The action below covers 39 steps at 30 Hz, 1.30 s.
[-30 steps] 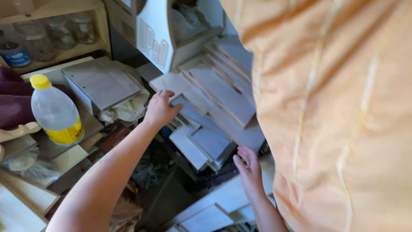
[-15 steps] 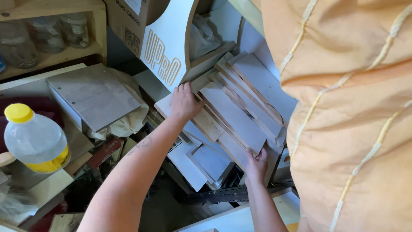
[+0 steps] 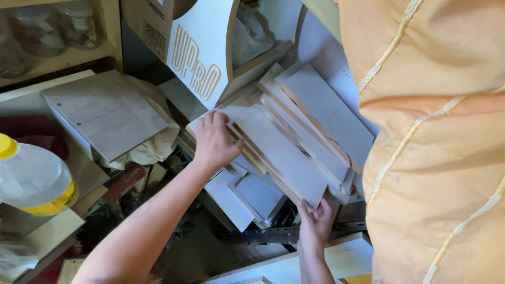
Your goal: Searching through a stack of wood panels and measuring a selected piece with a tape measure on a workbench.
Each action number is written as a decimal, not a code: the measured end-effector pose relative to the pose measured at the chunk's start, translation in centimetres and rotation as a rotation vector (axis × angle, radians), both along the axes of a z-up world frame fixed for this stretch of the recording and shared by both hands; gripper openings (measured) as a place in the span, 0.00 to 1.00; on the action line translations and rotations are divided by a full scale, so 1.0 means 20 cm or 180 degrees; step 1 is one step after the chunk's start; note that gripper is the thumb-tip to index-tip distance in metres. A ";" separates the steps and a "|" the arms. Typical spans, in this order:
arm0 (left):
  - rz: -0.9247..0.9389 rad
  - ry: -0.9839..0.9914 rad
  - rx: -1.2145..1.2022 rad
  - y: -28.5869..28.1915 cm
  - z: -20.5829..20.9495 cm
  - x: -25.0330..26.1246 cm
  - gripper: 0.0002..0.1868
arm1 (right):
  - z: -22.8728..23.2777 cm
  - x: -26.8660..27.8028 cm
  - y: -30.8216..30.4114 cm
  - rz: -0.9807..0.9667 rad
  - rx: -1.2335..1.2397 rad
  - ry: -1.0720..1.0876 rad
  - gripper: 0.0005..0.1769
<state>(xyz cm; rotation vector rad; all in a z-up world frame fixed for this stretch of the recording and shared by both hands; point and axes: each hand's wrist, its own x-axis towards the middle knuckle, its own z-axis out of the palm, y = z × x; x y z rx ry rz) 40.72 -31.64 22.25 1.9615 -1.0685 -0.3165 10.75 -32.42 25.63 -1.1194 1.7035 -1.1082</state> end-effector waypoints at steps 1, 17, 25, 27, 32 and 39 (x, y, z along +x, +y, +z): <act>0.0133 -0.0251 -0.0184 0.04 -0.04 -0.01 0.36 | -0.01 -0.02 0.03 0.0047 -0.0112 -0.0233 0.44; -0.0296 0.2949 0.0318 0.18 -0.07 -0.55 0.41 | -0.03 0.06 -0.11 0.2409 -0.2433 0.3341 0.28; -0.0559 0.3174 -0.0241 0.05 -0.30 -0.62 0.32 | 0.09 0.17 -0.21 0.2497 -0.1474 0.3473 0.31; -0.0570 0.3220 -0.0287 0.06 -0.28 -0.61 0.32 | 0.07 0.16 -0.29 0.2511 -0.1481 0.3503 0.31; -0.0555 0.3290 -0.0292 0.13 -0.29 -0.64 0.29 | 0.07 0.12 -0.41 0.2572 -0.1431 0.3679 0.31; -0.0383 0.3410 -0.0461 0.39 -0.16 -0.64 0.28 | 0.12 0.11 -0.49 0.2515 -0.1212 0.3609 0.27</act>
